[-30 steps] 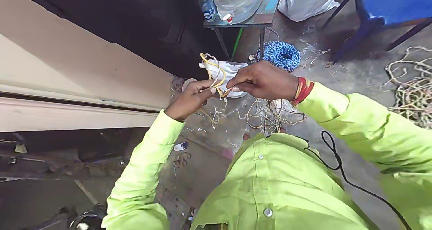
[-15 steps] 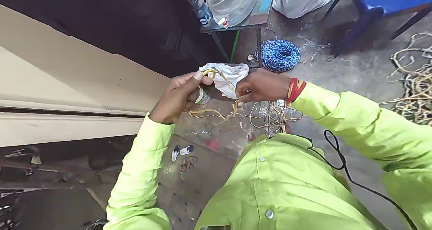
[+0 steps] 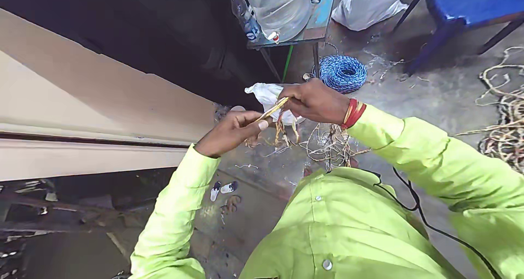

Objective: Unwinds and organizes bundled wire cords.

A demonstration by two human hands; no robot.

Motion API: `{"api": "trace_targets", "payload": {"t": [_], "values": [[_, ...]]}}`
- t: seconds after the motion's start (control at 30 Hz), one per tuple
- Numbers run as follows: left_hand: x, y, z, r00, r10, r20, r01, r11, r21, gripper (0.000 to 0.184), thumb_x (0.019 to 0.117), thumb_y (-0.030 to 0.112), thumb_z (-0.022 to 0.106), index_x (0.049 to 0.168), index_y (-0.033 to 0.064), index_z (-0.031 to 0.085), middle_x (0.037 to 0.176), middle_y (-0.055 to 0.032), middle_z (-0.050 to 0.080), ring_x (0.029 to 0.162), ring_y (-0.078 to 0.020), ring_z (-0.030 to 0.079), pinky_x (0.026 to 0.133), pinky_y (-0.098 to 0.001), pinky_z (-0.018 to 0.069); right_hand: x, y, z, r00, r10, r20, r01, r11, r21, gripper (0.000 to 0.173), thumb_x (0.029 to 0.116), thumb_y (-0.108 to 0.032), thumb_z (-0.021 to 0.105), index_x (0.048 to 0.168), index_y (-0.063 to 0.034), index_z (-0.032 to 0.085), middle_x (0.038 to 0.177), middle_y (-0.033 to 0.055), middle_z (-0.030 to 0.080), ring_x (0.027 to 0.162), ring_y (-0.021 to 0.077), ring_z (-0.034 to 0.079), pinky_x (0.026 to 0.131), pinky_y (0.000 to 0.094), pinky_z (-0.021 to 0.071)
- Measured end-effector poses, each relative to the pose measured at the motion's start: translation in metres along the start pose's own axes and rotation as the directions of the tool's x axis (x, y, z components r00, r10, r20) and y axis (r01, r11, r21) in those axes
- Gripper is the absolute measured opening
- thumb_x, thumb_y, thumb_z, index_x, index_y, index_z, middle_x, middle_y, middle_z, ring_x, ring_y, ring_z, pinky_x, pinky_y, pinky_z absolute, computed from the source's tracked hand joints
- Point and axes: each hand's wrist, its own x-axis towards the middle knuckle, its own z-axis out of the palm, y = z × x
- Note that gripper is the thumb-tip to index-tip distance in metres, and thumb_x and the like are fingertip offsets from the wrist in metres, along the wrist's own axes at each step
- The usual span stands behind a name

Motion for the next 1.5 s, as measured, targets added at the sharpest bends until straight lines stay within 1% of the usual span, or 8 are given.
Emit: {"api": "trace_targets", "payload": {"t": [0.13,0.2,0.3,0.47,0.73,1.07,1.23,1.5], "values": [[-0.007,-0.036,0.009,0.997,-0.014,-0.08,-0.013,0.943,-0.334,0.028,0.1067,0.026,0.052,0.114,0.0058,0.07,0.065,0.0031,0.056,0.049,-0.0029,0.049,0.049,-0.0188,0.0475,0.001,0.004,-0.016,0.993,0.116,-0.003,-0.117,0.993,-0.028,0.022,0.1034,-0.017,0.053,0.103,-0.0072,0.073,0.072,0.0023,0.064,0.06,0.0124,0.06,0.06,0.0342,0.0515],[-0.004,-0.038,0.012,0.978,-0.042,-0.204,-0.056,0.891,-0.45,0.028,0.1081,0.027,0.049,0.12,0.0105,0.068,0.058,0.0079,0.043,0.042,-0.0006,0.038,0.04,-0.016,0.0379,-0.001,0.002,-0.015,0.982,0.167,0.086,-0.165,0.986,-0.032,0.035,0.1035,-0.022,0.059,0.136,-0.0076,0.062,0.086,0.011,0.071,0.07,0.0243,0.067,0.072,0.0473,0.0572],[0.0,-0.027,0.012,0.923,-0.056,-0.382,-0.053,0.961,-0.27,0.031,0.11,0.03,0.046,0.131,0.0172,0.065,0.06,0.0063,0.038,0.04,-0.0022,0.028,0.036,-0.0157,0.0264,-0.003,-0.01,-0.01,0.939,0.206,0.274,-0.209,0.978,-0.019,0.081,0.1031,-0.023,0.06,0.165,-0.0168,0.009,0.088,0.0104,0.068,0.068,0.0255,0.066,0.069,0.0497,0.0573],[0.018,-0.029,0.026,0.983,-0.002,-0.186,0.003,1.0,0.003,0.027,0.1027,0.012,0.058,0.128,0.011,0.068,0.093,-0.0012,0.069,0.057,-0.003,0.049,0.047,-0.0184,0.0383,0.004,-0.023,-0.007,0.923,0.129,0.362,-0.22,0.95,0.221,0.092,0.1005,-0.005,0.06,0.166,-0.0185,-0.004,0.093,0.0078,0.07,0.071,0.0126,0.068,0.072,0.0333,0.0597],[0.029,-0.022,0.026,0.969,0.184,-0.163,-0.093,0.888,0.45,0.02,0.1001,0.028,0.068,0.094,0.01,0.074,0.071,0.0004,0.065,0.058,-0.0082,0.056,0.054,-0.0285,0.0479,-0.004,-0.012,-0.001,0.927,0.283,0.245,-0.357,0.866,0.351,0.086,0.0927,-0.015,0.076,0.16,-0.0135,0.023,0.081,0.0102,0.073,0.06,0.0182,0.071,0.06,0.0367,0.0641],[-0.017,0.008,-0.006,0.931,0.09,-0.353,-0.097,0.995,-0.003,0.012,0.1009,0.015,0.065,0.104,0.0092,0.075,0.064,0.0033,0.06,0.042,0.0005,0.04,0.039,-0.0146,0.0333,-0.096,0.078,0.024,0.984,0.079,0.157,-0.159,0.786,0.598,0.02,0.1041,-0.018,0.056,0.107,-0.003,0.069,0.092,-0.0008,0.072,0.077,0.0025,0.066,0.067,0.0205,0.0554],[-0.021,0.003,-0.028,0.958,0.015,-0.285,-0.056,0.989,-0.137,0.027,0.1046,0.036,0.058,0.111,0.0176,0.076,0.07,0.0086,0.061,0.044,0.0042,0.034,0.04,-0.0124,0.0296,-0.075,0.051,-0.013,0.983,-0.08,-0.163,0.13,0.938,0.322,0.028,0.105,-0.021,0.056,0.116,-0.0005,0.073,0.099,0.0013,0.072,0.09,0.0008,0.064,0.082,0.0191,0.0553],[0.014,0.009,-0.049,0.916,0.085,-0.392,0.086,0.913,0.398,0.026,0.1056,0.026,0.057,0.105,0.0098,0.077,0.089,0.0053,0.073,0.066,0.0021,0.058,0.06,-0.0183,0.0483,0.004,-0.017,-0.045,0.927,-0.282,0.247,0.326,0.933,-0.156,0.026,0.1047,-0.024,0.053,0.114,-0.0213,0.077,0.098,0.0076,0.062,0.087,0.0212,0.062,0.065,0.0361,0.0515]]}}
